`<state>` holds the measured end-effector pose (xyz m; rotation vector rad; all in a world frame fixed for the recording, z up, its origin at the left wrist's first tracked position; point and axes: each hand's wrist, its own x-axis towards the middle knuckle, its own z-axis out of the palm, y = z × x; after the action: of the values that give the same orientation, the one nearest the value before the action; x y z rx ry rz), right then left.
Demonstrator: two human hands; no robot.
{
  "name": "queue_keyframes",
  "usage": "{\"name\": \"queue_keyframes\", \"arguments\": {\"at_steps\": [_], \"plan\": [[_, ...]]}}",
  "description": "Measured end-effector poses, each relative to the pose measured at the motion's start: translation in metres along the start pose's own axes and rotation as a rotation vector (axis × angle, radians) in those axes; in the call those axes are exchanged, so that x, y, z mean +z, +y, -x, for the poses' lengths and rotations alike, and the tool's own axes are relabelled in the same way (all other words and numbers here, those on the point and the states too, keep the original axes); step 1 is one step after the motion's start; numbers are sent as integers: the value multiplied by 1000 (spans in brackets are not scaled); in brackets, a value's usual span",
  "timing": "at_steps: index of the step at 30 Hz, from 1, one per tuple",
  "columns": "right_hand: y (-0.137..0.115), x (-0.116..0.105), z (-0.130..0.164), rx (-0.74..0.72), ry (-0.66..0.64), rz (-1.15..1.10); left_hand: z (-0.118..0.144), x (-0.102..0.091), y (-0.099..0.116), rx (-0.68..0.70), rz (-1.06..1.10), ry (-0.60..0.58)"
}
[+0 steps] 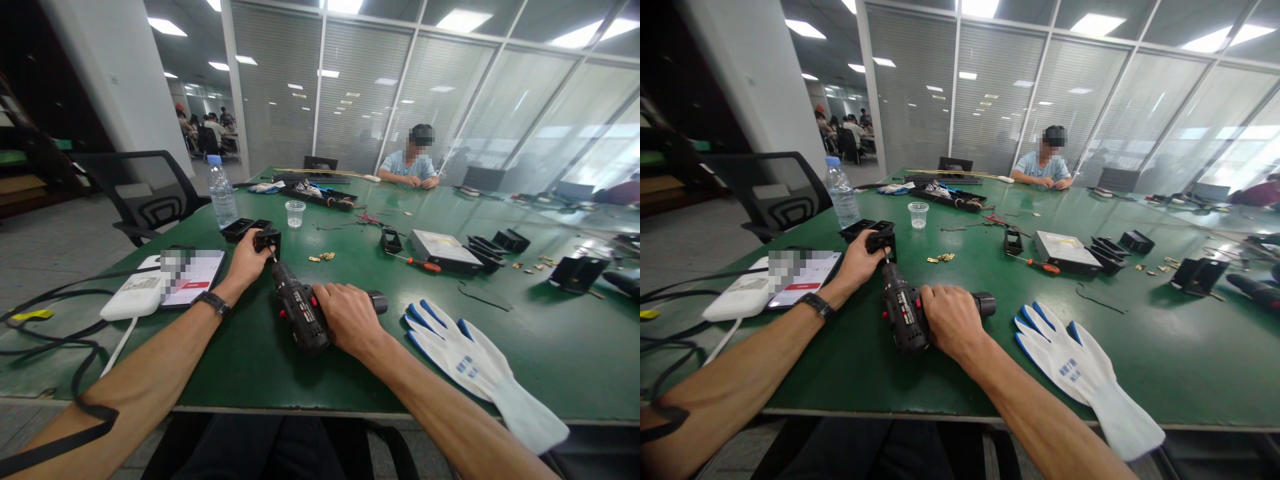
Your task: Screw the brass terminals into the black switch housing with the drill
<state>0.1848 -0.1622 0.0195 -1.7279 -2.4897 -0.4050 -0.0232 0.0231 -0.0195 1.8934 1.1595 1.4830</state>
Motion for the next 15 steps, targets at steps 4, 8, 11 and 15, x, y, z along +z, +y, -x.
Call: {"name": "queue_keyframes", "arguments": {"at_steps": [4,8,11,15], "plan": [[-1,-1,0,4,-5,3,0,1,-2,-9,-2,12],[-1,-2,0,6,-17,12,0,1,-1,-6,-15,20],[-1,-3,0,6,-22,13,0,1,0,-17,-29,15],[0,-3,0,6,-21,7,0,-1,1,-7,-58,7]]}}
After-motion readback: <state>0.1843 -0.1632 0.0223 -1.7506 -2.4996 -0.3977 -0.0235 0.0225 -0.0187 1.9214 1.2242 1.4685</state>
